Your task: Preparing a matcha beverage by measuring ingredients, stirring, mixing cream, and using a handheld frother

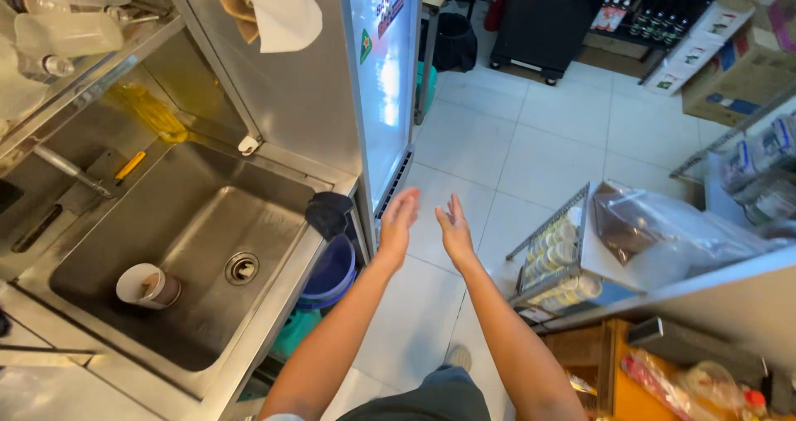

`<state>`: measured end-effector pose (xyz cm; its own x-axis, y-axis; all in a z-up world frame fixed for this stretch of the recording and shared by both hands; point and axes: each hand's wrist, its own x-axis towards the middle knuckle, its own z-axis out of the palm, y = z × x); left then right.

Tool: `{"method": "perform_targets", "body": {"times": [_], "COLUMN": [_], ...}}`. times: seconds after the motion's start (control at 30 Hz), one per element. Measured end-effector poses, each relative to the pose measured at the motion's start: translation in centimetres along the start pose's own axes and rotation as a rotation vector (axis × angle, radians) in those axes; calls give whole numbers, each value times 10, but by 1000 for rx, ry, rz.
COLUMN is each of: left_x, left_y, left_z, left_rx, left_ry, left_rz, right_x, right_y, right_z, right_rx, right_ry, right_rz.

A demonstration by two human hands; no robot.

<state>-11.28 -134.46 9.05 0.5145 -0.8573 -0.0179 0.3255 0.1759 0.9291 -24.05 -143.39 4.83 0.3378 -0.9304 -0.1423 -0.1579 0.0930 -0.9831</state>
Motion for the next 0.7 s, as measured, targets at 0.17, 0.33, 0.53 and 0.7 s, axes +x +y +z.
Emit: {"method": "perform_targets", "body": {"times": [0.17, 0.33, 0.53, 0.7], "left_x": [190, 300, 334, 318], "left_y": [1, 0, 15, 21], "left_z": [4, -6, -32, -35], "left_rx": [360, 542, 545, 478], "left_ry": [385, 812, 1145, 1141], "left_rz": [213, 464, 387, 394], "right_x": [139, 233, 286, 294], "right_y": [-8, -40, -65, -50], "right_z": [27, 49, 55, 63], "right_rx": [1, 62, 103, 144], "right_ry": [-440, -651, -752, -799], "right_rz": [-165, -92, 33, 49]}}
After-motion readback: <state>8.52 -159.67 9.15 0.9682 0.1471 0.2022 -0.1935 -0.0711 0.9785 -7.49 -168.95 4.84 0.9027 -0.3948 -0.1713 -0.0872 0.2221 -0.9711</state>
